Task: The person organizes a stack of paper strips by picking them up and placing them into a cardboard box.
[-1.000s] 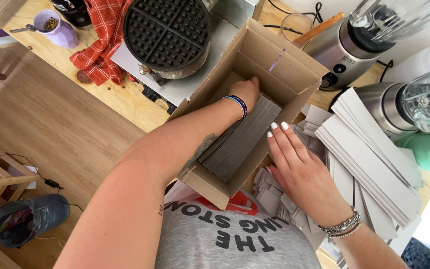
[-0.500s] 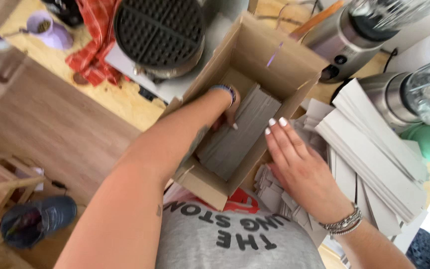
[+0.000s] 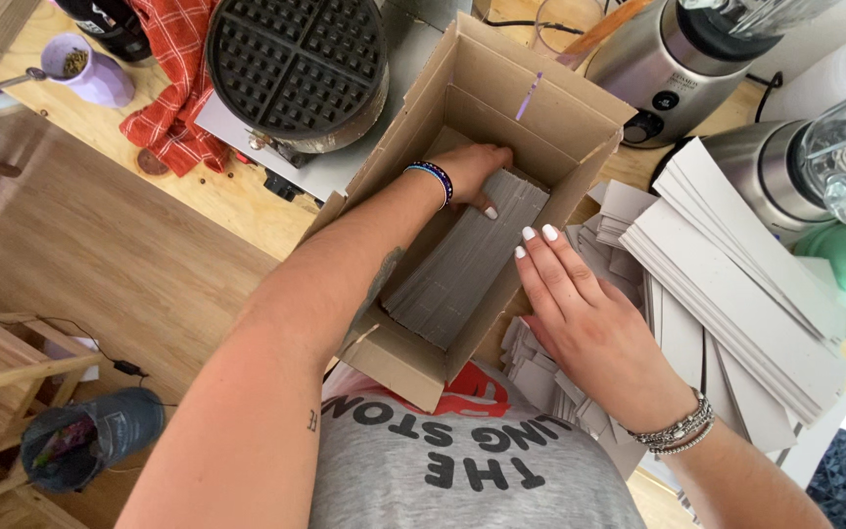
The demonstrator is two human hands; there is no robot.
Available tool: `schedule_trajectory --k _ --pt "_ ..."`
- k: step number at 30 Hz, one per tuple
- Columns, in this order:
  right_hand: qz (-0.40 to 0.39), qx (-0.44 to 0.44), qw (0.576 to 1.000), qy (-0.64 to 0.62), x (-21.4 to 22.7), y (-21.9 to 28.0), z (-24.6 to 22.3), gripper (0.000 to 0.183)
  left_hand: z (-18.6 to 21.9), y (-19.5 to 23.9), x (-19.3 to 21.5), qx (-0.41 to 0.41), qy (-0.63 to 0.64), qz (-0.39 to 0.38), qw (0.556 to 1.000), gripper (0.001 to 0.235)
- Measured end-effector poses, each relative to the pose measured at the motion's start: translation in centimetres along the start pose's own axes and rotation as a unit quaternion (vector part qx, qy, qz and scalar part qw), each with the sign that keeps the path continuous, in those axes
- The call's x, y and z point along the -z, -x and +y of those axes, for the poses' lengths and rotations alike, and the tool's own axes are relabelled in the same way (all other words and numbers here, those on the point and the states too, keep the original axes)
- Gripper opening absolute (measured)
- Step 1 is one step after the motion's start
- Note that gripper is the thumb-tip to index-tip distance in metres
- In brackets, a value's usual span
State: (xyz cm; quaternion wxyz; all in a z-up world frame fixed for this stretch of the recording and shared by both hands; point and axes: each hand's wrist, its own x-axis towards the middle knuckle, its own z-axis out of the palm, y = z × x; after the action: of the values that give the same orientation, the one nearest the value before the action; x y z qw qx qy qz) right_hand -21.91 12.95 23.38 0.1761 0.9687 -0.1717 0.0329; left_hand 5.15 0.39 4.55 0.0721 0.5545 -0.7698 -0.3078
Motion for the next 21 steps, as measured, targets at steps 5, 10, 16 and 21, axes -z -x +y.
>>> schedule_trajectory --k 5,10,16,21 --pt "-0.006 0.009 0.999 -0.035 -0.3 0.4 0.3 0.059 1.0 0.3 0.7 0.085 0.166 -0.071 0.98 0.069" --pt "-0.001 0.005 0.999 -0.043 0.0 0.3 0.4 0.059 3.2 1.2 1.1 0.244 0.212 -0.048 0.945 0.077" --pt "-0.006 -0.002 1.0 -0.01 -0.2 0.1 0.2 0.059 6.4 4.4 1.5 0.444 0.29 -0.357 0.769 0.11" --pt "-0.021 -0.007 0.999 -0.039 -0.1 0.0 0.2 0.065 1.8 2.5 -1.1 0.431 0.413 -0.421 0.683 0.125"
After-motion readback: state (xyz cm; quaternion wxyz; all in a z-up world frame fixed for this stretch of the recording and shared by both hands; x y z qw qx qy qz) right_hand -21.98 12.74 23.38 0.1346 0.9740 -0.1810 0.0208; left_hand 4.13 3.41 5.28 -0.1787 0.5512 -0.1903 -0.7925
